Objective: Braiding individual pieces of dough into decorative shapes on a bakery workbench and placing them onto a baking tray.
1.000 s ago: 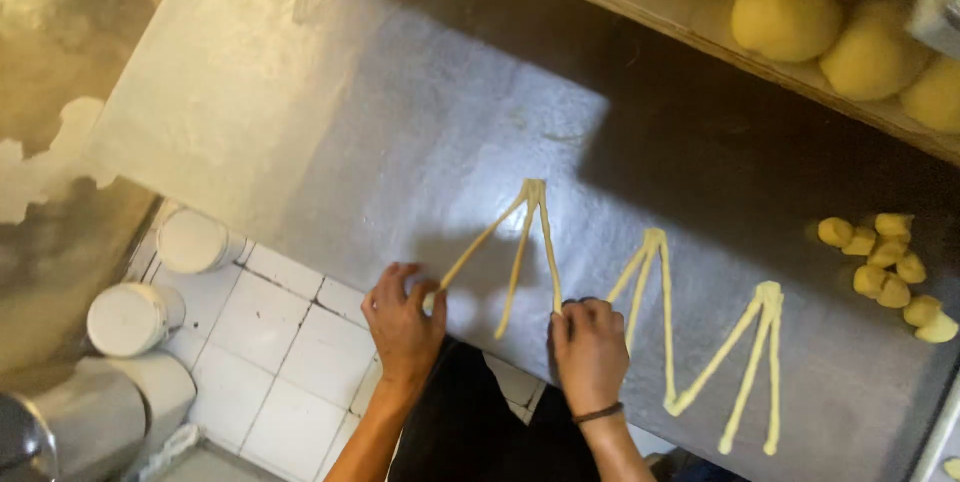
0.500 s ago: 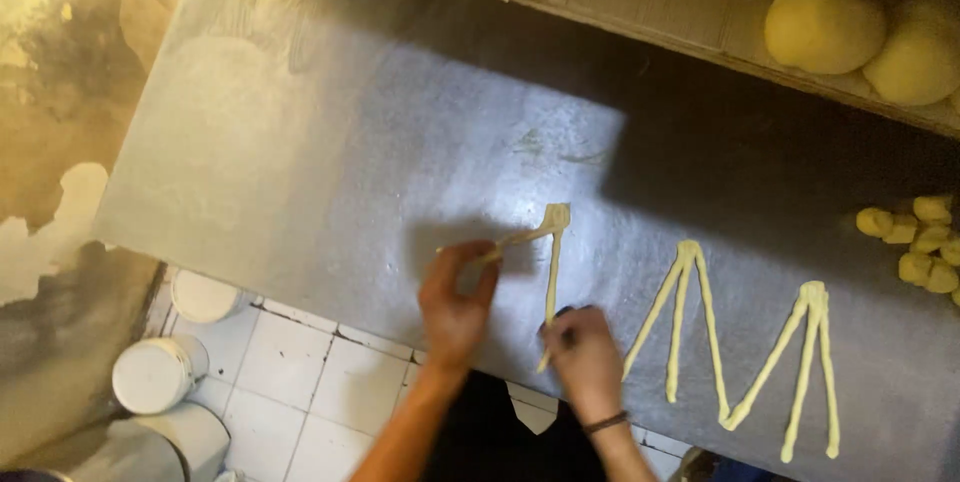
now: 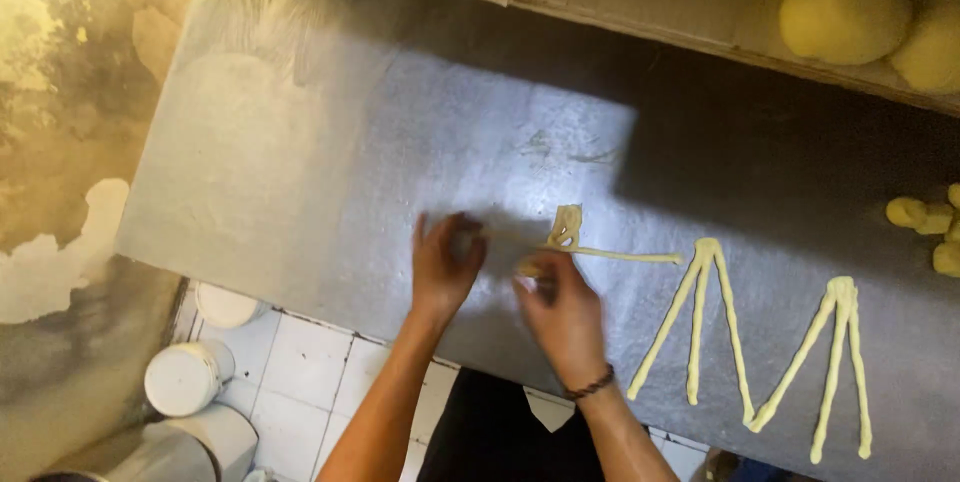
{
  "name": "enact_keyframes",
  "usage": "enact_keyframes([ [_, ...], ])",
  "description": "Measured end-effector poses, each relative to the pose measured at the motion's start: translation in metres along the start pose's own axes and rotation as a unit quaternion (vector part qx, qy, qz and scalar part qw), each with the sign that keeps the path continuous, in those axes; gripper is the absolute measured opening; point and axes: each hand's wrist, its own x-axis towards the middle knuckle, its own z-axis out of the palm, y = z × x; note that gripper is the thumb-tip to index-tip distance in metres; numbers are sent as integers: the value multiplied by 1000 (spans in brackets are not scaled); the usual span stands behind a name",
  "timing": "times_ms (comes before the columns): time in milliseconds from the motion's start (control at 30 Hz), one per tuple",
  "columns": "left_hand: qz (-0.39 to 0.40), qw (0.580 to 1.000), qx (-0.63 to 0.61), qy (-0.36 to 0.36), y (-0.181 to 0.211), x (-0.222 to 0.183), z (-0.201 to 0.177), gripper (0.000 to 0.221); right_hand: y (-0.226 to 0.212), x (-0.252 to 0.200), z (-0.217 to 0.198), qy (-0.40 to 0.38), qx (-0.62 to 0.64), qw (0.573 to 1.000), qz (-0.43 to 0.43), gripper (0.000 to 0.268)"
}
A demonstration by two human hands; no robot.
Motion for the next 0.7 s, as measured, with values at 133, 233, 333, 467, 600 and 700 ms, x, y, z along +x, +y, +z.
enact_keyframes([
  [133, 33, 993, -113, 20, 50, 0, -8, 32, 8, -1, -34, -22, 2, 996, 87, 52],
  [233, -38, 980, -190, 35, 53, -22, 33, 26, 53, 20, -80, 137, -322, 929, -119, 57],
  [333, -18, 970, -234, 66, 67, -55, 68, 24, 74, 37, -99, 175, -480, 838, -192, 47],
  [467, 19, 997, -31, 72, 85, -58, 9, 43, 65, 28, -85, 133, -84, 987, -24, 21],
  [600, -16, 976, 148, 156, 35, -49, 13, 26, 20, -5, -26, 145, -61, 988, -10, 20],
  [700, -118, 989, 33, 85, 27, -32, 27, 14, 23, -13, 13, 110, -192, 970, -96, 20],
])
